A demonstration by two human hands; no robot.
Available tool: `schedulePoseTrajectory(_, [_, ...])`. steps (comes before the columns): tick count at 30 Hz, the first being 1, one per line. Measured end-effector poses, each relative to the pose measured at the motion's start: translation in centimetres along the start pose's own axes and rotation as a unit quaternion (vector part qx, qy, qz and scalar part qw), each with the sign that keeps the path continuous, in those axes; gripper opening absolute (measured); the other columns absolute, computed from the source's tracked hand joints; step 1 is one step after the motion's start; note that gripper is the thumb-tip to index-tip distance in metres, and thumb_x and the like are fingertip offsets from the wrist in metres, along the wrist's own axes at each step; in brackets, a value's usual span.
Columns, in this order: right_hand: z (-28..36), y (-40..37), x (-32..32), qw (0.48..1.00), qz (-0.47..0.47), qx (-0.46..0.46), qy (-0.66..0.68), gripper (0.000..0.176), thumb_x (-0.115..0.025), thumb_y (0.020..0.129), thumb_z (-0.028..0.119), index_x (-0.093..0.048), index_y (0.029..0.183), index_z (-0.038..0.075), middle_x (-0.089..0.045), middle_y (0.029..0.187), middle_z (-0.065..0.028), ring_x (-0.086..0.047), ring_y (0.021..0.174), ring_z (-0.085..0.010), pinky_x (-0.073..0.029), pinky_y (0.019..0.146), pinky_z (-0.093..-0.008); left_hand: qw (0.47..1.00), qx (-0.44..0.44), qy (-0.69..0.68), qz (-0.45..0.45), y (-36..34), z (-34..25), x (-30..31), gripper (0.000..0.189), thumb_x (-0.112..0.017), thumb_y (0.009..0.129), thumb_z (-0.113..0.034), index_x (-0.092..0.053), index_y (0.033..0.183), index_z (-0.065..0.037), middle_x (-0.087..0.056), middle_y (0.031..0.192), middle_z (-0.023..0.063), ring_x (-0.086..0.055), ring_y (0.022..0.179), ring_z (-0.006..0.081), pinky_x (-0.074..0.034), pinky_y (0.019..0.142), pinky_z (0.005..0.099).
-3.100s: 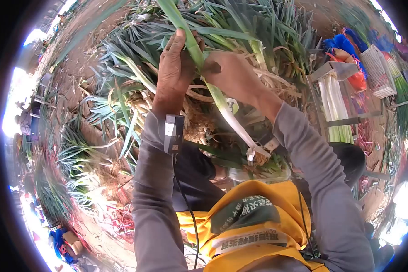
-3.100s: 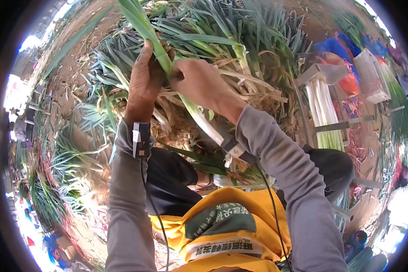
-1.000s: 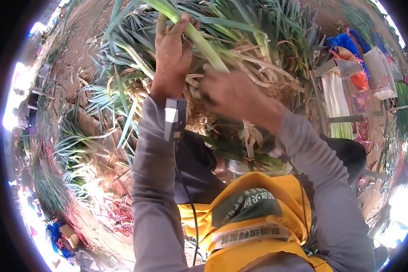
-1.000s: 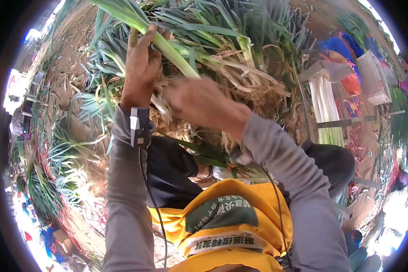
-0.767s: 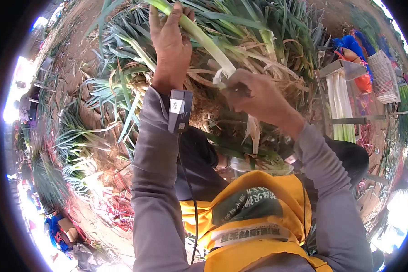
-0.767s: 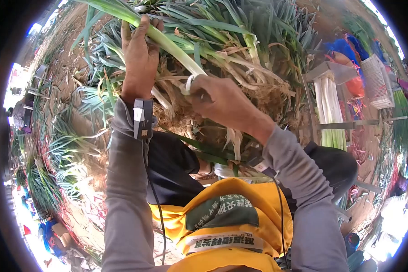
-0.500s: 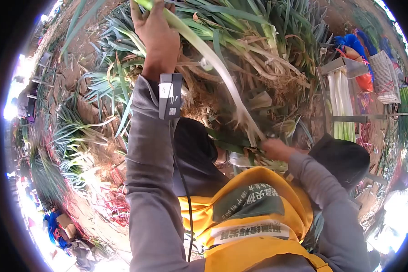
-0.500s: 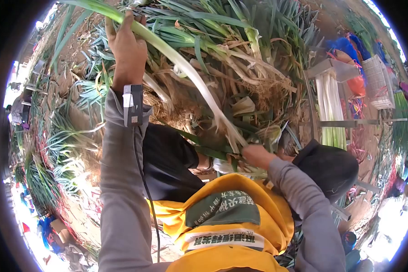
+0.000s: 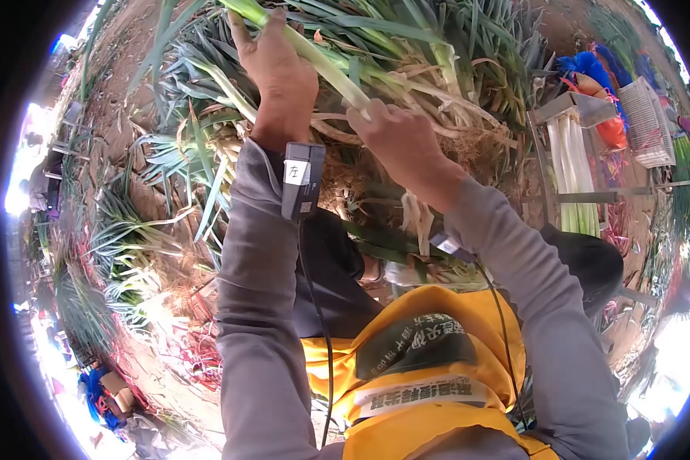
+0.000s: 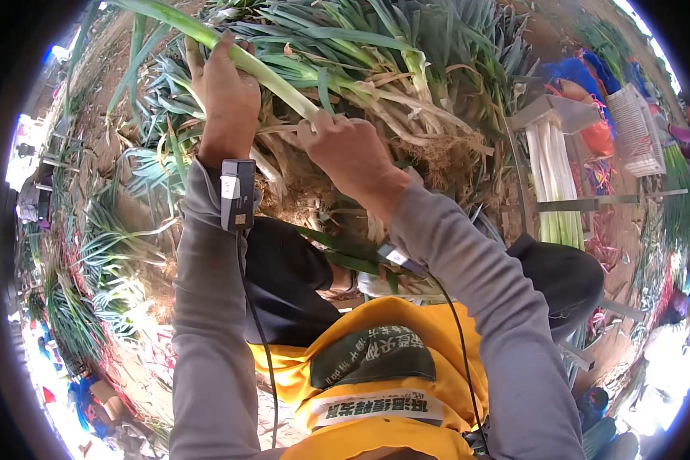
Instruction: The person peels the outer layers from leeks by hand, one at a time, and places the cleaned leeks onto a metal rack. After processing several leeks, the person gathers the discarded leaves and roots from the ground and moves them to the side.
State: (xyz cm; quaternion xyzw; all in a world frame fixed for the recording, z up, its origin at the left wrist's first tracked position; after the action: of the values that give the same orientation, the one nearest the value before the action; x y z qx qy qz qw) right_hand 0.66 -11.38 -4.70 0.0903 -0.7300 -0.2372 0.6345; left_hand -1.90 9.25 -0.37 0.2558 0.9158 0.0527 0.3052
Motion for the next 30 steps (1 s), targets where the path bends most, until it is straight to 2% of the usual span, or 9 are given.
schedulePoseTrajectory(8, [5.3,-11.8,-3.7,0.961,0.173,0.075,0.201,0.007,-0.066,0.079,0.007,-0.062,0.084,0.006,-0.062,0.082,-0.0123,-0.070,0.077,-0.0272,-0.055,0.061,-0.0398,0.994,-0.076,-0.053,-0.061,0.9,-0.9,0.4,0.080,-0.068,0.094,0.001,-0.030,0.158,-0.026,-0.065,0.104,0.0055,-0.065,0.085,0.0183,-0.056,0.077,0.0336])
schedulePoseTrajectory(12, [4.5,-26.1,-9.5,0.862,0.431,0.049,0.264,0.020,-0.065,0.082,0.009,-0.068,0.101,0.001,-0.071,0.096,-0.0166,-0.071,0.091,-0.0387,-0.056,0.073,-0.0465,0.993,-0.064,-0.024,-0.100,2.2,-1.7,3.1,0.083,-0.069,0.092,0.002,-0.029,0.159,-0.028,-0.066,0.107,0.0066,-0.067,0.088,0.0187,-0.056,0.075,0.0336])
schedulePoseTrajectory(15, [2.2,-22.4,-5.2,0.768,0.584,-0.008,0.263,0.026,-0.068,0.085,0.017,-0.070,0.106,0.004,-0.073,0.098,-0.0158,-0.071,0.095,-0.0390,-0.057,0.076,-0.0466,0.992,-0.046,-0.026,-0.115,2.2,-1.1,4.2,0.084,-0.071,0.091,0.001,-0.030,0.157,-0.030,-0.065,0.116,0.0088,-0.067,0.097,0.0209,-0.057,0.081,0.0360])
schedulePoseTrajectory(18, [-0.4,-15.6,2.1,0.814,0.500,-0.011,0.296,0.037,-0.066,0.093,0.033,-0.065,0.125,0.016,-0.071,0.093,-0.0215,-0.069,0.093,-0.0400,-0.056,0.075,-0.0455,0.988,-0.003,-0.050,-0.145,2.0,-1.3,3.3,0.077,-0.070,0.094,-0.005,-0.032,0.153,-0.036,-0.061,0.127,0.0112,-0.064,0.111,0.0268,-0.057,0.096,0.0390])
schedulePoseTrajectory(19, [-1.3,-13.0,4.2,0.836,0.448,-0.027,0.316,0.046,-0.071,0.090,0.032,-0.061,0.130,0.013,-0.069,0.103,-0.0200,-0.069,0.096,-0.0379,-0.055,0.079,-0.0464,0.985,-0.005,-0.072,-0.159,1.5,-2.0,2.3,0.063,-0.065,0.097,-0.007,-0.038,0.152,-0.024,-0.061,0.127,0.0102,-0.063,0.113,0.0247,-0.055,0.100,0.0394])
schedulePoseTrajectory(22, [-4.4,-9.6,5.1,0.897,0.106,-0.179,0.390,0.063,-0.081,0.083,0.036,-0.058,0.133,0.005,-0.066,0.115,-0.0182,-0.067,0.099,-0.0345,-0.054,0.087,-0.0435,0.982,0.000,-0.045,-0.184,2.5,-2.5,5.1,0.069,-0.061,0.094,0.005,-0.035,0.155,-0.015,-0.060,0.119,0.0111,-0.065,0.100,0.0226,-0.059,0.092,0.0409])
schedulePoseTrajectory(23, [-5.0,-9.3,4.0,0.896,0.105,-0.183,0.390,0.063,-0.081,0.083,0.036,-0.058,0.133,0.005,-0.066,0.115,-0.0182,-0.067,0.099,-0.0345,-0.054,0.087,-0.0435,0.921,-0.130,0.360,-0.078,2.9,-2.7,7.5,0.059,-0.059,0.096,0.003,-0.040,0.150,-0.008,-0.059,0.122,0.0115,-0.065,0.104,0.0219,-0.057,0.097,0.0399])
schedulePoseTrajectory(25, [-6.2,-9.4,1.3,0.926,0.043,-0.123,0.354,0.070,-0.085,0.079,0.040,-0.059,0.132,0.003,-0.066,0.114,-0.0183,-0.066,0.104,-0.0340,-0.052,0.089,-0.0420,0.842,-0.095,0.530,0.041,1.2,-3.7,6.9,0.041,-0.055,0.096,-0.003,-0.051,0.136,0.009,-0.062,0.120,0.0140,-0.065,0.110,0.0191,-0.054,0.101,0.0304])
schedulePoseTrajectory(30, [-4.2,-11.0,5.9,0.680,0.263,-0.330,0.600,0.032,-0.072,0.094,0.025,-0.061,0.107,-0.001,-0.066,0.080,-0.0081,-0.064,0.070,-0.0153,-0.050,0.061,-0.0329,0.841,-0.018,0.539,0.038,-0.5,-5.7,8.8,0.045,-0.048,0.087,-0.003,-0.058,0.127,0.013,-0.068,0.096,0.0145,-0.062,0.087,0.0121,-0.049,0.075,0.0251])
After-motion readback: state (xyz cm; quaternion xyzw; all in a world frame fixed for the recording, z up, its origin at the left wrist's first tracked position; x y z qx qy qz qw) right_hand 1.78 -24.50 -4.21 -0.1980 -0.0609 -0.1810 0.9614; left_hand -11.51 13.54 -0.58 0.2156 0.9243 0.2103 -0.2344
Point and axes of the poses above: each hand's wrist, its own y-axis towards the middle knuckle, its own x-axis out of the back of the hand, z = x × y, the point moved 2 cm from there along y, towards the middle knuckle
